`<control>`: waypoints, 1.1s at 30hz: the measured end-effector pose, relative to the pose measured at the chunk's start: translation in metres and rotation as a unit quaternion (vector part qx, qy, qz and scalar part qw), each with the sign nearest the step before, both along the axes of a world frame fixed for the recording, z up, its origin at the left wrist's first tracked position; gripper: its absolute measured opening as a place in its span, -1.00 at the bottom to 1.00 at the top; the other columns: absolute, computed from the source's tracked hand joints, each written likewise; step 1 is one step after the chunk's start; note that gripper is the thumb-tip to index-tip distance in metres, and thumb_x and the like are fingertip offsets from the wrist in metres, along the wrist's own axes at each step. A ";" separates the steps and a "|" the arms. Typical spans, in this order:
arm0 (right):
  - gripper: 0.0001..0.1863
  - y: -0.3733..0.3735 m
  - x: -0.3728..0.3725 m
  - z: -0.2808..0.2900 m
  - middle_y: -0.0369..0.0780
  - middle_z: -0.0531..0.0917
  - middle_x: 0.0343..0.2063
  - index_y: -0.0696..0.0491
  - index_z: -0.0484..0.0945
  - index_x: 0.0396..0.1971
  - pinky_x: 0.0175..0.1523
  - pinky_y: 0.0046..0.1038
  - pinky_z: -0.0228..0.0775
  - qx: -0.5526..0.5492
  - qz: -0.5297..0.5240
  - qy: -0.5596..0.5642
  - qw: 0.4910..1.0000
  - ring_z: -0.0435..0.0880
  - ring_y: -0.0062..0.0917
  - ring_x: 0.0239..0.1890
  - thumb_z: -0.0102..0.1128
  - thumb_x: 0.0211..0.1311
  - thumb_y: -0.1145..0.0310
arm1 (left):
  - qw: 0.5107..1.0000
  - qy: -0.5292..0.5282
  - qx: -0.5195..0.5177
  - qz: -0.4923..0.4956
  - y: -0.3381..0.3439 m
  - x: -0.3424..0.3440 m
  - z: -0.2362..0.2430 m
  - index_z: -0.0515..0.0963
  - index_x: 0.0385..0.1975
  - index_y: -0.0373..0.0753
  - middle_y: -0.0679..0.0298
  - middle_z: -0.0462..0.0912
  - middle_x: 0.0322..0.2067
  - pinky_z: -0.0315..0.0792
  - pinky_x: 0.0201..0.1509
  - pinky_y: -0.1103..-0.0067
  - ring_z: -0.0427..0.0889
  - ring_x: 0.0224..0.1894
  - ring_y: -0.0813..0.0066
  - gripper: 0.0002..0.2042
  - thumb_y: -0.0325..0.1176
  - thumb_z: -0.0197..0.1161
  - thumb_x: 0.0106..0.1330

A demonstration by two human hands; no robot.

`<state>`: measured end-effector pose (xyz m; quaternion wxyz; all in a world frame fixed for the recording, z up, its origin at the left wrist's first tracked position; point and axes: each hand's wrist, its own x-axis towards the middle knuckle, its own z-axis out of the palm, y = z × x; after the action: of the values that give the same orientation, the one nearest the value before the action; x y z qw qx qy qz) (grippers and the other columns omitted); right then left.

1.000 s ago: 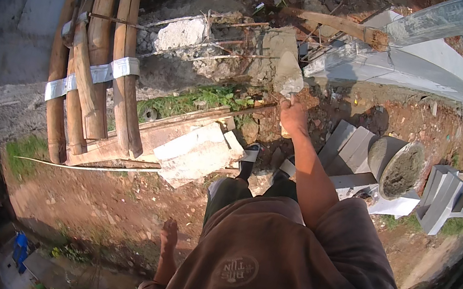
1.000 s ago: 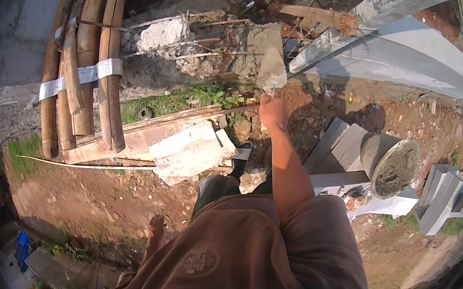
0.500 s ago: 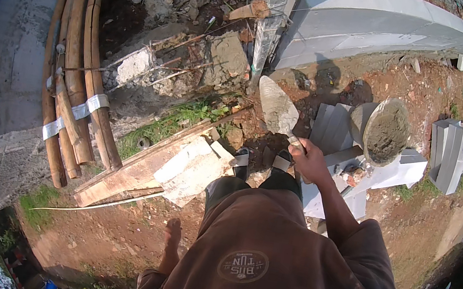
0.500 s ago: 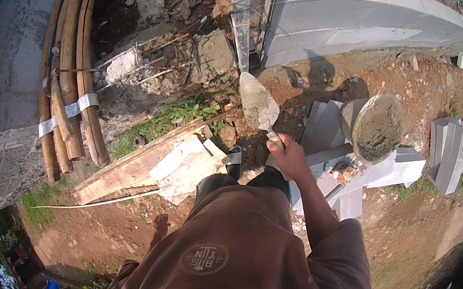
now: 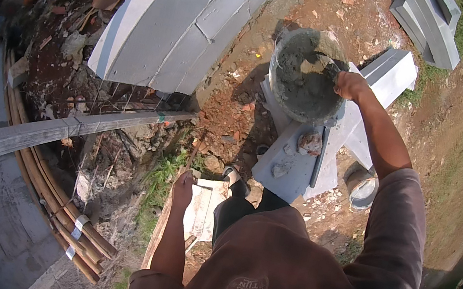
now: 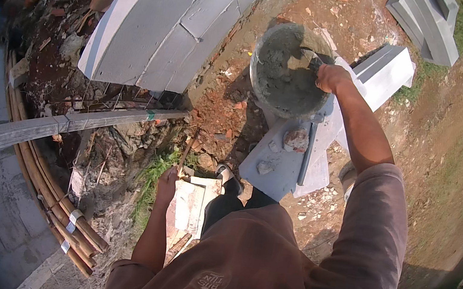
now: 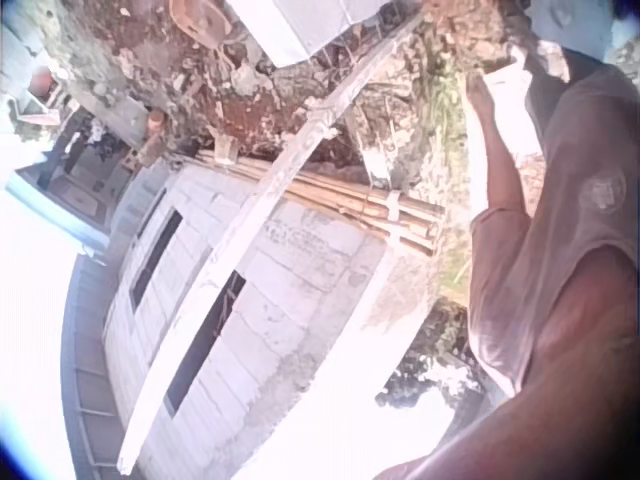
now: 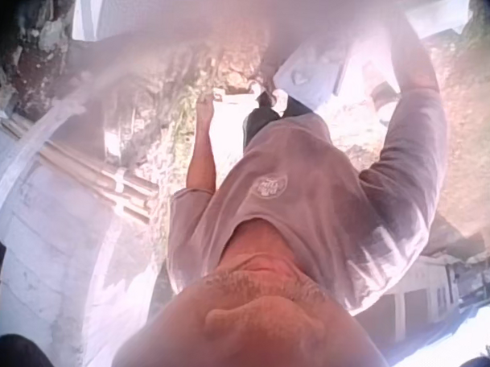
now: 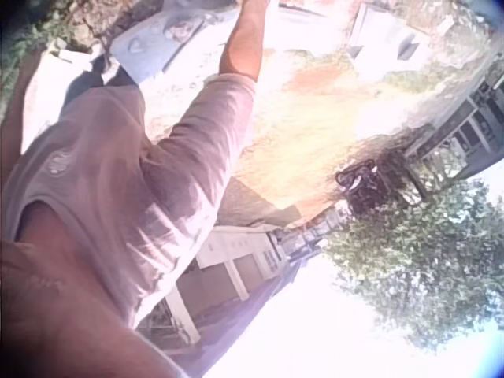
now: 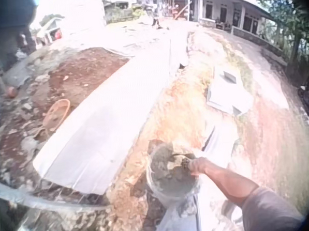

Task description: The person scoops mortar from a bucket using a trowel and applies it to a brick. They then place the brick onto a low wall structure and tap it into position. This process is repeated with additional bricks.

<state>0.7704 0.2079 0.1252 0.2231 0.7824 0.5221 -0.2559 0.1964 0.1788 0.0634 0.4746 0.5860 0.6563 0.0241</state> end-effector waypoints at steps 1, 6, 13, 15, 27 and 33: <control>-0.71 0.017 -0.004 -0.015 -0.13 0.64 -0.22 0.09 0.58 -0.21 -0.11 -0.32 0.48 0.004 -0.002 -0.006 1.000 0.62 -0.23 -0.16 0.05 0.15 0.26 | 1.000 0.012 0.004 -0.024 0.031 0.056 0.012 0.46 -0.02 -0.35 0.11 0.59 -0.27 0.39 -0.09 0.55 0.58 -0.19 0.38 -0.61 -0.17 0.04 0.32; -0.75 0.018 -0.068 -0.039 -0.22 0.66 -0.23 0.01 0.62 -0.23 -0.14 -0.36 0.51 -0.045 0.170 0.003 0.984 0.64 -0.33 -0.15 -0.02 0.16 0.38 | 0.985 -0.155 0.025 -0.069 0.107 0.234 -0.021 0.45 0.00 -0.36 0.05 0.58 -0.11 0.34 0.07 0.53 0.52 -0.02 0.34 -0.55 -0.10 0.03 0.31; -0.78 0.021 0.010 0.020 -0.22 0.66 -0.23 -0.01 0.64 -0.31 -0.16 -0.34 0.51 -0.051 0.207 -0.071 0.974 0.62 -0.33 -0.12 -0.03 0.19 0.39 | 0.970 -0.219 -0.105 0.001 0.098 0.328 -0.026 0.37 0.07 -0.41 0.04 0.56 -0.11 0.33 0.05 0.55 0.51 -0.04 0.34 -0.55 -0.17 0.04 0.33; -0.76 0.048 0.015 0.005 -0.21 0.65 -0.22 0.01 0.61 -0.23 -0.12 -0.35 0.49 -0.085 0.197 -0.085 0.973 0.62 -0.35 -0.11 -0.04 0.21 0.38 | 0.964 -0.247 -0.098 0.024 0.096 0.328 -0.038 0.35 0.07 -0.43 0.06 0.56 -0.13 0.34 0.04 0.56 0.51 -0.07 0.38 -0.55 -0.19 0.05 0.33; -0.71 0.018 -0.040 -0.018 -0.06 0.63 -0.50 0.21 0.57 -0.39 -0.30 -0.31 0.45 -0.139 0.013 0.214 0.967 0.65 -0.27 -0.36 0.20 -0.11 0.32 | 0.947 -0.309 -0.089 0.029 0.090 0.326 -0.057 0.33 0.10 -0.43 0.18 0.57 -0.33 0.44 -0.36 0.62 0.49 -0.46 0.59 -0.56 -0.22 0.04 0.35; -0.73 -0.028 -0.058 -0.045 -0.18 0.55 -0.63 0.24 0.50 -0.50 -0.45 -0.43 0.38 0.057 -0.294 0.401 0.866 0.54 -0.48 -0.62 0.22 -0.09 0.31 | 0.953 -0.285 -0.085 0.065 0.087 0.329 -0.059 0.39 0.06 -0.37 0.28 0.53 -0.49 0.44 -0.42 0.61 0.45 -0.54 0.63 -0.61 -0.24 0.04 0.35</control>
<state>0.7124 0.1804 0.0798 -0.1361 0.7411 0.3259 -0.5710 0.5258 0.2656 0.0047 0.6872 0.4685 0.5300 0.1654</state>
